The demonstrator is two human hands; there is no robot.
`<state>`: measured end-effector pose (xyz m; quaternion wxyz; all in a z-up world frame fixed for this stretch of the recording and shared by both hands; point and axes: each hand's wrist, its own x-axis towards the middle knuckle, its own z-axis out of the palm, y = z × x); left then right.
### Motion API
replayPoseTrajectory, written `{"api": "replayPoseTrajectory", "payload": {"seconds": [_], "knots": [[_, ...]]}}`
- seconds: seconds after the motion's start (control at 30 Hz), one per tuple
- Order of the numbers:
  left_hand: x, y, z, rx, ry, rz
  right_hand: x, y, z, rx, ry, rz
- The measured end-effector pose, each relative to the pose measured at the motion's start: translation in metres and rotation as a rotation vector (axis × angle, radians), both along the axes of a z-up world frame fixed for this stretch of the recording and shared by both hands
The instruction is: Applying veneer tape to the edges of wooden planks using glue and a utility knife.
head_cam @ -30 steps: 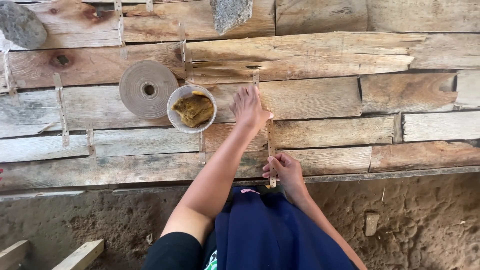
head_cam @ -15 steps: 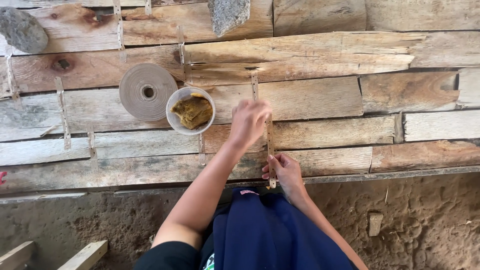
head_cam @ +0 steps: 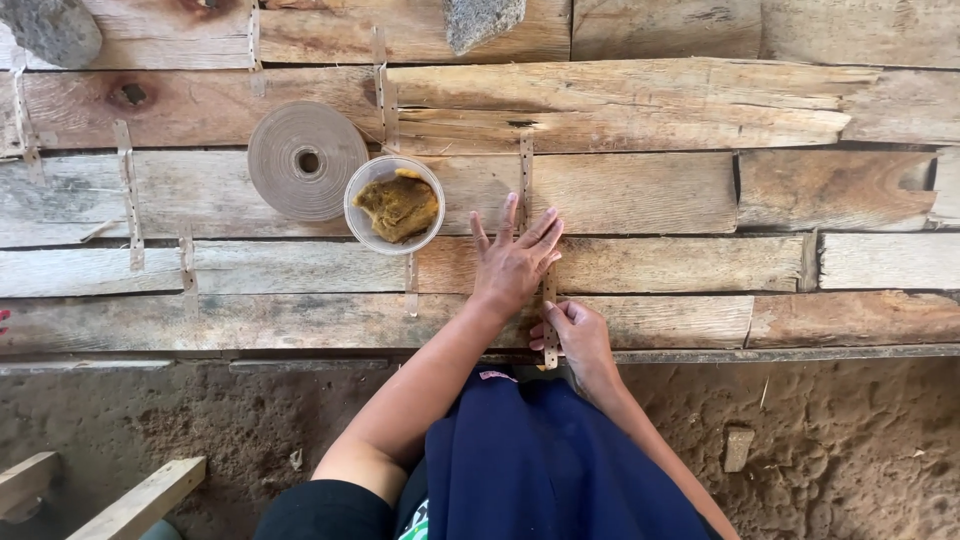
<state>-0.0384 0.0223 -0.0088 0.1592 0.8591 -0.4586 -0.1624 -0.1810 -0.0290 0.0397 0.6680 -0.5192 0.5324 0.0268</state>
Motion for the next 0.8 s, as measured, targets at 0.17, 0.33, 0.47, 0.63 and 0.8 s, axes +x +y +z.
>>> {"api": "replayPoseTrajectory", "payload": {"seconds": [0.17, 0.33, 0.47, 0.63, 0.8], "knots": [[0.006, -0.004, 0.003, 0.143, 0.058, -0.045, -0.001, -0.006, 0.001, 0.104, 0.026, -0.024], [0.010, -0.002, 0.010, 0.233, 0.083, -0.125, 0.001, -0.007, 0.010, 0.192, 0.044, -0.066], [0.012, -0.001, 0.020, 0.307, 0.085, -0.171, 0.001, -0.006, 0.004, 0.194, 0.062, -0.080], [0.016, -0.001, 0.022, 0.337, 0.087, -0.226, 0.003, -0.008, -0.001, 0.191, 0.095, -0.089], [0.016, 0.001, 0.019, 0.277, 0.089, -0.248, 0.004, -0.010, -0.010, 0.162, 0.128, -0.077]]}}
